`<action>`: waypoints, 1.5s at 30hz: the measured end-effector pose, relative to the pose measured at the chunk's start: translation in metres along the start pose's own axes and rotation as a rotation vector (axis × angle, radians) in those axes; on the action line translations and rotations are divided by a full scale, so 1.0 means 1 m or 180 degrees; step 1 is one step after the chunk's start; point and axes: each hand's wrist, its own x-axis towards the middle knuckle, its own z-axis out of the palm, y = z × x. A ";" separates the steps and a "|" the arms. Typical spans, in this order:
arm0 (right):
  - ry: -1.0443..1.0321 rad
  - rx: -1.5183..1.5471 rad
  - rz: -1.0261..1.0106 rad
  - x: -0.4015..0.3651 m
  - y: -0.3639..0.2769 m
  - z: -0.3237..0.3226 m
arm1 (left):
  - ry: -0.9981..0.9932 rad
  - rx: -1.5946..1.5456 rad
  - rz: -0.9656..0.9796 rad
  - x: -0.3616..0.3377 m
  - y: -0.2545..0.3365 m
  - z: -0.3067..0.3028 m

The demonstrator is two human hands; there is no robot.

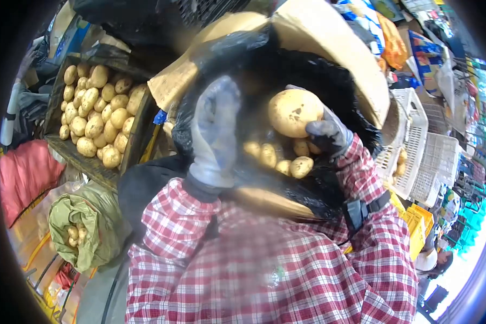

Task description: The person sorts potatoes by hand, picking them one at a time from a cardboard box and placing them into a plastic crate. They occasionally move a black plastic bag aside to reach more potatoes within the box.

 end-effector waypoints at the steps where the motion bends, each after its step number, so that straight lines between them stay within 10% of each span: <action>1: -0.0006 0.0045 -0.0062 -0.013 -0.004 0.006 | -0.0288 0.0679 0.0551 -0.001 0.001 0.007; 4: 0.0239 0.0247 -0.0588 -0.043 -0.002 0.033 | -0.1467 0.1894 0.2829 -0.022 0.029 0.044; 7: 0.0412 -0.0302 -0.0735 -0.063 0.008 0.047 | -0.2286 0.3324 0.2706 -0.029 0.025 0.046; 10: 0.0516 0.0009 -0.0693 -0.084 0.011 0.064 | -0.2038 0.0389 -0.2065 -0.002 0.030 0.025; 11: 0.0544 0.0021 -0.0771 -0.087 0.011 0.071 | -0.1708 0.0264 -0.2426 -0.004 0.033 0.021; 16: 0.0927 -0.1837 -0.1120 -0.086 0.020 0.070 | -0.2597 -0.0258 -0.1104 -0.032 0.019 0.022; 20: 0.0372 0.0498 -0.0902 -0.082 0.029 0.079 | -0.2634 0.1010 0.1332 -0.034 0.004 0.013; 22: 0.0694 0.0024 -0.1001 -0.086 0.027 0.084 | -0.2134 0.0607 0.0632 -0.029 0.007 0.010; 24: 0.0877 -0.0288 -0.1069 -0.087 0.027 0.084 | -0.1072 -0.1267 -0.1679 -0.021 0.003 0.005; 28: 0.0942 -0.0306 -0.1033 -0.081 0.029 0.084 | -0.2303 -0.0479 -0.0408 -0.023 -0.001 -0.006; 31: 0.0887 -0.0795 -0.0981 -0.079 0.033 0.084 | -0.1947 0.0761 -0.0608 -0.036 -0.006 0.009; 32: 0.0894 -0.0791 -0.0952 -0.083 0.032 0.084 | -0.2115 0.1347 0.0188 -0.033 -0.018 0.008; 35: 0.1123 -0.0364 -0.0901 -0.104 0.018 0.079 | -0.1469 0.0320 -0.1536 -0.017 -0.021 0.007; 37: 0.1375 -0.0312 -0.1111 -0.119 0.020 0.056 | -0.1315 0.0385 -0.1223 -0.012 -0.012 0.003; 42: 0.2473 0.0186 -0.1967 -0.213 -0.019 -0.120 | -0.0740 -0.0152 -0.0740 0.007 0.010 -0.011; 45: 0.1864 0.0650 -0.2620 -0.258 -0.041 -0.211 | -0.0580 -0.0273 -0.0467 0.017 0.027 -0.020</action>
